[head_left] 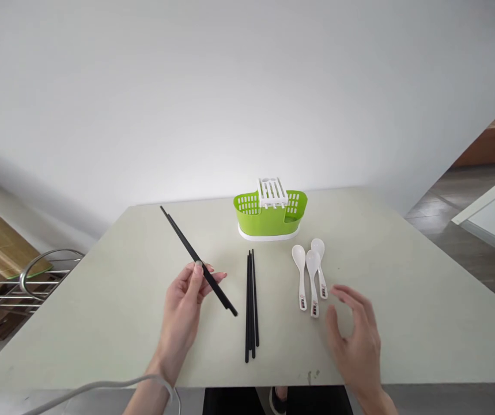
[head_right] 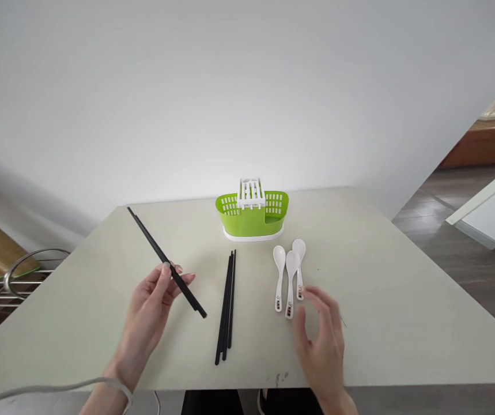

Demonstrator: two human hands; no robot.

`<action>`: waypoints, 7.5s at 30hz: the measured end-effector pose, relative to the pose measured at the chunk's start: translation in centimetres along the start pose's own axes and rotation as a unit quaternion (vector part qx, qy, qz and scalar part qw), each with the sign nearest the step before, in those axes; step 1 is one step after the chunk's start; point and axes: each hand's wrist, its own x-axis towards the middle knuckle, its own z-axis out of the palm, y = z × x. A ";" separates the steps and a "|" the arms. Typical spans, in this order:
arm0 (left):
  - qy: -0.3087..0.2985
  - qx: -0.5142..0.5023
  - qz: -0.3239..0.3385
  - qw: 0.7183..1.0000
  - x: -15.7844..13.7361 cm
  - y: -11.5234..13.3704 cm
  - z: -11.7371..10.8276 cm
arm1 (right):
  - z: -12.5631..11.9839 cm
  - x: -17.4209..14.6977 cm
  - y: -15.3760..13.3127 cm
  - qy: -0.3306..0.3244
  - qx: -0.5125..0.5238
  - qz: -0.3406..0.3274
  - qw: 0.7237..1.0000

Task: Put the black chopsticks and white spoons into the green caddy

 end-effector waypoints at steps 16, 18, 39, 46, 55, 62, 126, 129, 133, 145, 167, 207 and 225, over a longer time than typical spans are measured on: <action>0.016 -0.220 -0.116 0.968 -5.7 -2.2 3.3 | 3.6 -5.5 -8.6 -0.342 0.327 0.229 0.851; 0.020 -0.226 -0.124 0.966 -6.2 -2.5 3.2 | 3.5 -5.8 -8.8 -0.347 0.328 0.231 0.848; -0.012 -0.304 -0.205 0.930 -8.0 -4.3 3.9 | 1.0 -5.7 -7.9 -0.314 0.231 0.135 0.911; -0.019 -0.292 -0.211 0.932 -8.8 -4.4 4.3 | 0.4 -6.0 -8.0 -0.335 0.277 0.186 0.881; -0.060 -0.212 -0.153 0.964 -9.5 -3.9 4.1 | -0.1 -6.5 -7.8 -0.288 0.293 0.209 0.887; -0.093 -0.162 -0.139 0.973 -9.7 -3.6 4.0 | -0.7 -6.3 -7.8 -0.261 0.290 0.215 0.895; -0.072 -0.073 -0.059 0.993 -1.2 1.0 0.2 | -1.3 -0.5 -6.2 -0.251 0.391 0.242 0.852; -0.027 -0.090 -0.051 0.994 0.9 1.5 -0.8 | -2.1 0.6 -3.7 -0.206 0.362 0.243 0.876; 0.024 -0.099 -0.022 0.995 3.9 2.8 -2.2 | -3.8 2.1 1.2 -0.138 0.285 0.245 0.917; 0.071 -0.041 0.144 0.986 13.5 6.5 0.9 | -5.5 2.0 6.5 -0.127 0.165 0.252 0.945; -0.052 0.449 0.207 0.868 25.5 3.4 9.4 | -5.1 1.5 7.9 -0.157 0.176 0.235 0.943; -0.333 0.538 0.037 0.774 10.4 -4.9 3.1 | -5.4 1.4 7.6 -0.141 0.099 0.242 0.955; -0.286 0.592 0.038 0.752 8.1 -4.6 4.1 | -5.6 1.5 7.1 -0.128 0.080 0.256 0.955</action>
